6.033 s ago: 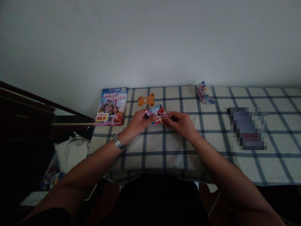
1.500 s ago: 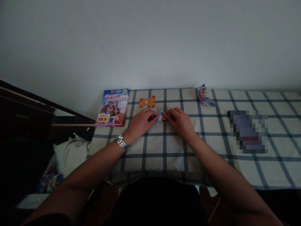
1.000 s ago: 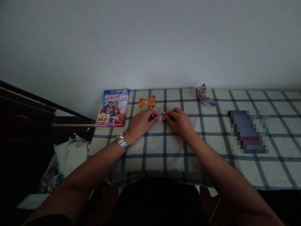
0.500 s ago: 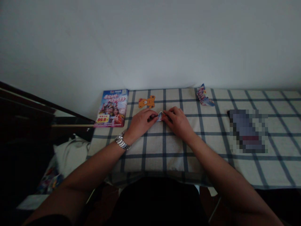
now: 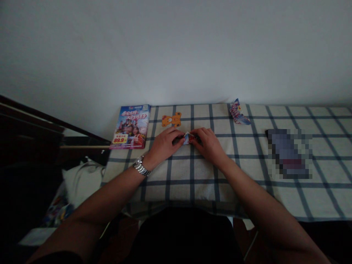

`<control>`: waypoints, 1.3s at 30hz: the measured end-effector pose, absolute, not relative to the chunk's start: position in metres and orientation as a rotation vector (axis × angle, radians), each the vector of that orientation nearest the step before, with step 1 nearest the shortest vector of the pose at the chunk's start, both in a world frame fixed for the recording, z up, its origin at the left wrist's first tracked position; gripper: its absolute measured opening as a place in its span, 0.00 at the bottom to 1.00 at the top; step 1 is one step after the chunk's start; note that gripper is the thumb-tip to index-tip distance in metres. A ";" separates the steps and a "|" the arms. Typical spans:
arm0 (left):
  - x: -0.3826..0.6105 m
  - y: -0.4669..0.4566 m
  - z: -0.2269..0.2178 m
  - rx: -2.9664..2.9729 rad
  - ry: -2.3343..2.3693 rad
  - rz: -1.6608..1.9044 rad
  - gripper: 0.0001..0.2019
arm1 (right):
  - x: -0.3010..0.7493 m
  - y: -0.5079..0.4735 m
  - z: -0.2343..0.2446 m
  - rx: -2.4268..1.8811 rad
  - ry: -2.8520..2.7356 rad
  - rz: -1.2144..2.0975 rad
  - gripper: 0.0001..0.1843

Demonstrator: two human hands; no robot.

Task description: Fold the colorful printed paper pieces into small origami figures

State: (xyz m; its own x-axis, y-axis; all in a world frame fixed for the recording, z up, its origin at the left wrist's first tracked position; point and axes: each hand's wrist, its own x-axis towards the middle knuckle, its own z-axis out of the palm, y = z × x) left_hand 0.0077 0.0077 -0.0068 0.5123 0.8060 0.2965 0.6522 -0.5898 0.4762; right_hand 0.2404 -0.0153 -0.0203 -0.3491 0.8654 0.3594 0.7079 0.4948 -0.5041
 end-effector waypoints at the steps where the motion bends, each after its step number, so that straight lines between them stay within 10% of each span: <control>1: 0.007 0.008 -0.007 2.453 1.205 0.722 0.10 | 0.240 -0.016 -0.020 -1.290 -2.145 0.354 0.13; 39: 0.011 0.000 -0.001 1.877 0.820 0.988 0.11 | 0.236 -0.032 -0.004 -1.283 -1.605 1.068 0.17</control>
